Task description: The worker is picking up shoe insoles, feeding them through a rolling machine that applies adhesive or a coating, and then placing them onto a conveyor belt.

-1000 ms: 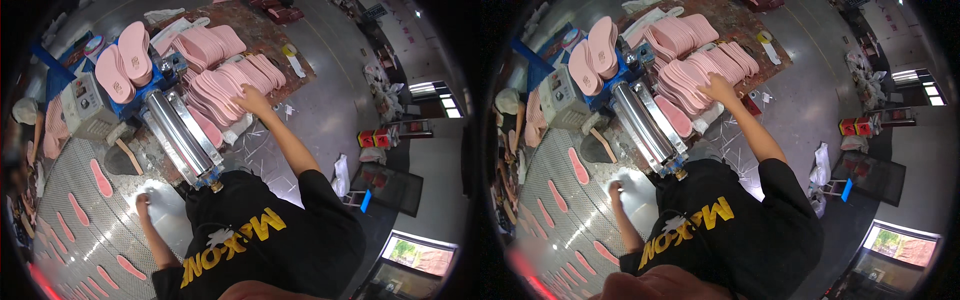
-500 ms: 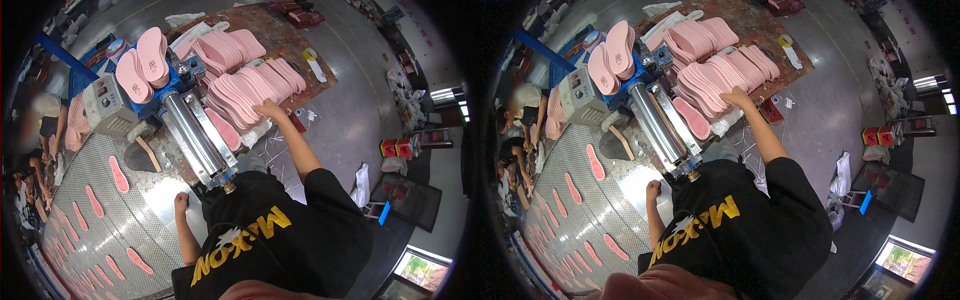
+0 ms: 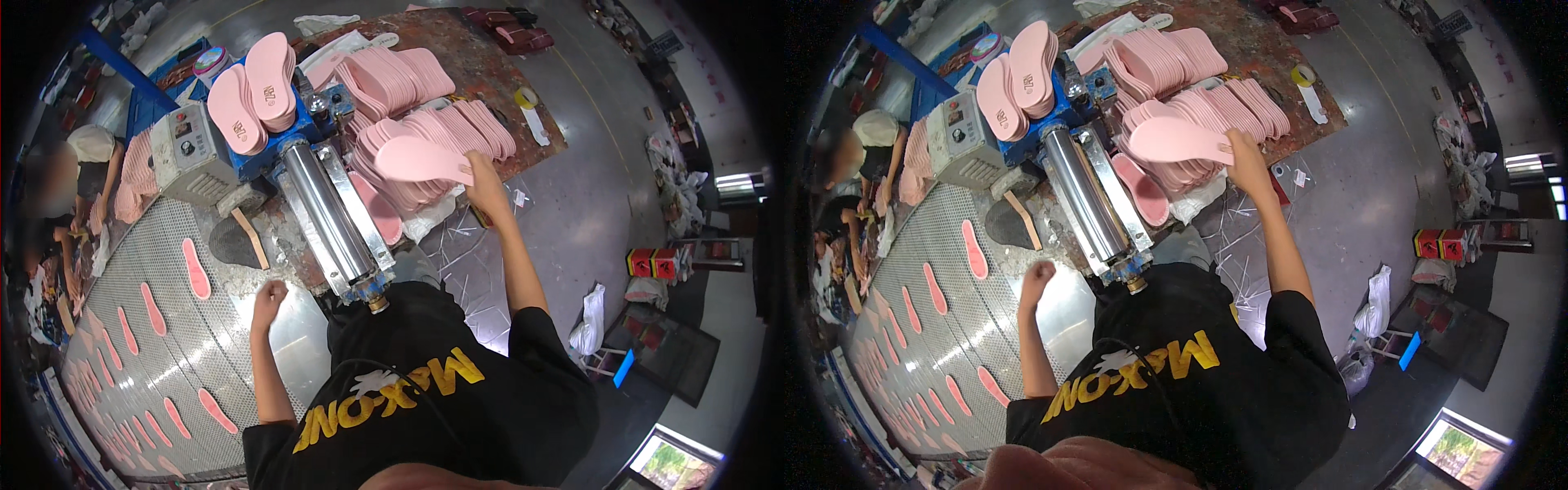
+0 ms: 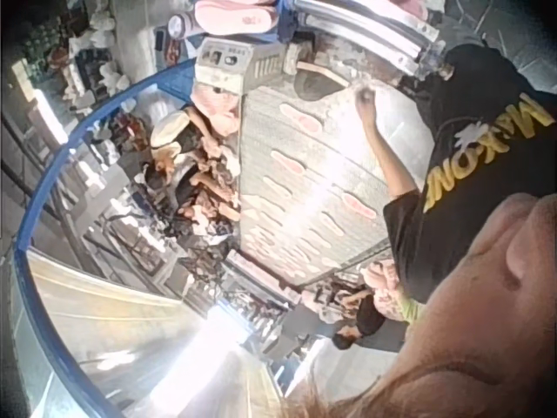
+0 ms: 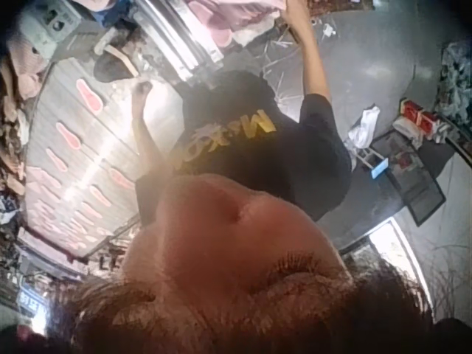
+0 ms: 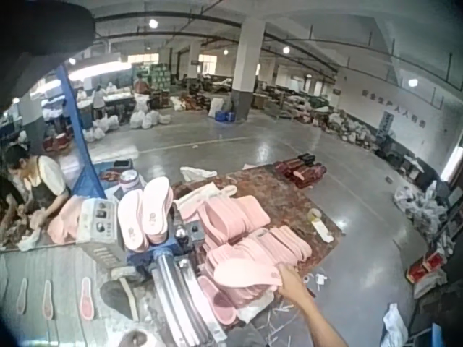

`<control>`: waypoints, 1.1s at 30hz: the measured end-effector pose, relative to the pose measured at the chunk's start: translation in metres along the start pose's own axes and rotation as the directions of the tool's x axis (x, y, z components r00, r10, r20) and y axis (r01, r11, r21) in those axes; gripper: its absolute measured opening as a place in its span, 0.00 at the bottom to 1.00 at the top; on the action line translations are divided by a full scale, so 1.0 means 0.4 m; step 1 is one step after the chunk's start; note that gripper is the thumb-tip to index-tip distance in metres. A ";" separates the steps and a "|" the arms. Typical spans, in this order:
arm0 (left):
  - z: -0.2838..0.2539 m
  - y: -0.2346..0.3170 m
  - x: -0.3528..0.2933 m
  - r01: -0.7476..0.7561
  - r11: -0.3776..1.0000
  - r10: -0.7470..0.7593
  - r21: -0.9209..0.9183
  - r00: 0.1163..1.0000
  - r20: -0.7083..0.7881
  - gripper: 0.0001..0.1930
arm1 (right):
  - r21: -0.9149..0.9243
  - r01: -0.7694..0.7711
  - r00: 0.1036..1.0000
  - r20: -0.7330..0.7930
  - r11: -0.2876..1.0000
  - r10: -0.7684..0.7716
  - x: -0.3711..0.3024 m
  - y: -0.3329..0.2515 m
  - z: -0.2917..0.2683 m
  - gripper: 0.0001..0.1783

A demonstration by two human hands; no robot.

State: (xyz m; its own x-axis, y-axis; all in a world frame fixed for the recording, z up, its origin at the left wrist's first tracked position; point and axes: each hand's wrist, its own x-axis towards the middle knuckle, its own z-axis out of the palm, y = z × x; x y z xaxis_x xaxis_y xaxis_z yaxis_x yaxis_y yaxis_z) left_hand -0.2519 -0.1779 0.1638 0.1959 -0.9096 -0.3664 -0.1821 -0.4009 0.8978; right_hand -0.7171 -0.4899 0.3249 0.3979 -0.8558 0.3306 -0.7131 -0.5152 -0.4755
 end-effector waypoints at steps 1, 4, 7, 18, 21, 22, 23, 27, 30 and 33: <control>0.004 0.122 0.018 -0.066 0.995 0.069 0.068 0.997 -0.037 0.14 | -0.006 0.001 1.000 0.008 1.000 -0.001 0.007 -0.024 -0.001 0.19; 0.015 0.390 0.055 -0.207 0.974 0.205 0.097 0.978 0.023 0.27 | 0.002 0.140 0.968 0.209 0.990 -0.138 0.051 -0.149 0.066 0.21; 0.055 0.561 0.057 -0.388 0.886 0.378 0.254 0.921 0.088 0.37 | 0.107 0.189 0.937 0.279 0.976 -0.212 0.061 -0.228 0.136 0.23; 0.002 0.482 0.017 -0.399 0.554 0.577 0.731 0.817 0.008 0.38 | -0.117 -0.220 0.919 0.309 0.969 0.246 0.025 -0.016 0.203 0.44; -0.031 0.432 0.014 -0.363 0.551 0.579 0.752 0.814 -0.032 0.37 | -0.116 -0.451 0.771 0.448 0.885 0.452 -0.032 0.083 0.202 0.44; -0.044 0.410 0.010 -0.379 0.573 0.589 0.727 0.807 -0.043 0.37 | 0.014 -0.518 0.751 0.486 0.855 0.447 -0.046 0.107 0.200 0.42; -0.047 0.377 0.010 -0.328 0.660 0.502 0.676 0.862 -0.071 0.36 | 0.034 -0.457 0.810 0.428 0.889 0.400 -0.063 0.141 0.208 0.38; -0.029 0.148 -0.061 -0.216 0.976 0.218 0.035 0.950 -0.222 0.34 | 0.206 -0.676 0.700 0.479 0.708 0.529 -0.073 0.246 0.255 0.30; 0.041 -0.060 -0.198 -0.137 0.514 -0.071 -0.847 0.977 -0.200 0.33 | 0.203 -0.702 0.667 0.524 0.683 0.530 -0.055 0.181 0.280 0.28; 0.114 -0.107 -0.308 -0.389 0.055 -0.173 -0.920 0.904 -0.392 0.30 | 0.237 -0.828 0.541 0.576 0.508 0.612 -0.034 0.138 0.254 0.19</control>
State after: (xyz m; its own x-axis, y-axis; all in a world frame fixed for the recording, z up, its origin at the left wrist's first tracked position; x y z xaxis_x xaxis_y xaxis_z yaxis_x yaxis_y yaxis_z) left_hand -0.3121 -0.0536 0.1594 0.5863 -0.7096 -0.3907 0.8002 0.4321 0.4160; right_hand -0.7032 -0.5115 0.2115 0.1115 -0.8055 -0.5820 -0.5548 0.4354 -0.7089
